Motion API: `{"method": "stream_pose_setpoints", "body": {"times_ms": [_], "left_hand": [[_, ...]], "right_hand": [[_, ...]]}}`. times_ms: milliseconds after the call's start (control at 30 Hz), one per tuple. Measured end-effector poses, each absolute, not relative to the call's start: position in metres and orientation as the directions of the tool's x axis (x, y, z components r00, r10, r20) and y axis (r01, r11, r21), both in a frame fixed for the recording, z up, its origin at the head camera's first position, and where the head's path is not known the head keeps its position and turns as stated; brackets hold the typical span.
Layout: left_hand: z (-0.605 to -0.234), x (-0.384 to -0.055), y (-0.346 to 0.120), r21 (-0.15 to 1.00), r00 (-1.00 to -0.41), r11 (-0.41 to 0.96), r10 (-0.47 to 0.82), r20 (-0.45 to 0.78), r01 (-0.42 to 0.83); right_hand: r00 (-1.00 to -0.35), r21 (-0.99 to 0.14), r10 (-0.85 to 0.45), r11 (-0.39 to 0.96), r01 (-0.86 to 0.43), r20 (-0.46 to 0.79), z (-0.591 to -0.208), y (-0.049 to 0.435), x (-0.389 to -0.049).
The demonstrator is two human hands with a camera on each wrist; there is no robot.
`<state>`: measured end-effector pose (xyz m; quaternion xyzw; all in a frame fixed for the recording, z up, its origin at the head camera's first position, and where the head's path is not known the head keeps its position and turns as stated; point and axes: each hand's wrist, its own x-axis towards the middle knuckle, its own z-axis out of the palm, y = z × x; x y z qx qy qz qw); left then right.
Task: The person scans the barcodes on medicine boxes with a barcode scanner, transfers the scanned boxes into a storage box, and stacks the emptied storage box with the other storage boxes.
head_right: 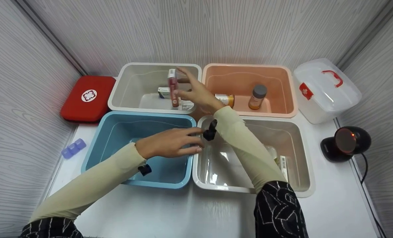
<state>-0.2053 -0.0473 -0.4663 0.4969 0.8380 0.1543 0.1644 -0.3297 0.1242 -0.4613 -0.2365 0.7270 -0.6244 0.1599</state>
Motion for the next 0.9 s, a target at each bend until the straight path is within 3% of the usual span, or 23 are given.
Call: {"method": "stream_pose_setpoints", "body": {"times_ms": [300,567,900], "left_hand": [[-0.467,-0.207,-0.046,0.437,-0.447,0.455,0.885,-0.127,0.776],[-0.467,-0.207,-0.046,0.423,-0.441,0.435,0.893,-0.091,0.795],[-0.468,-0.207,-0.046,0.439,-0.453,0.454,0.884,-0.115,0.775]], "right_hand": [[-0.825,-0.976,-0.551,0.083,-0.203,0.125,-0.466,0.145,-0.319],[-0.846,-0.948,-0.518,0.185,-0.260,0.131,-0.459,0.198,-0.296],[-0.802,-0.898,-0.595,0.331,-0.289,0.039,-0.457,0.272,-0.247]]}}
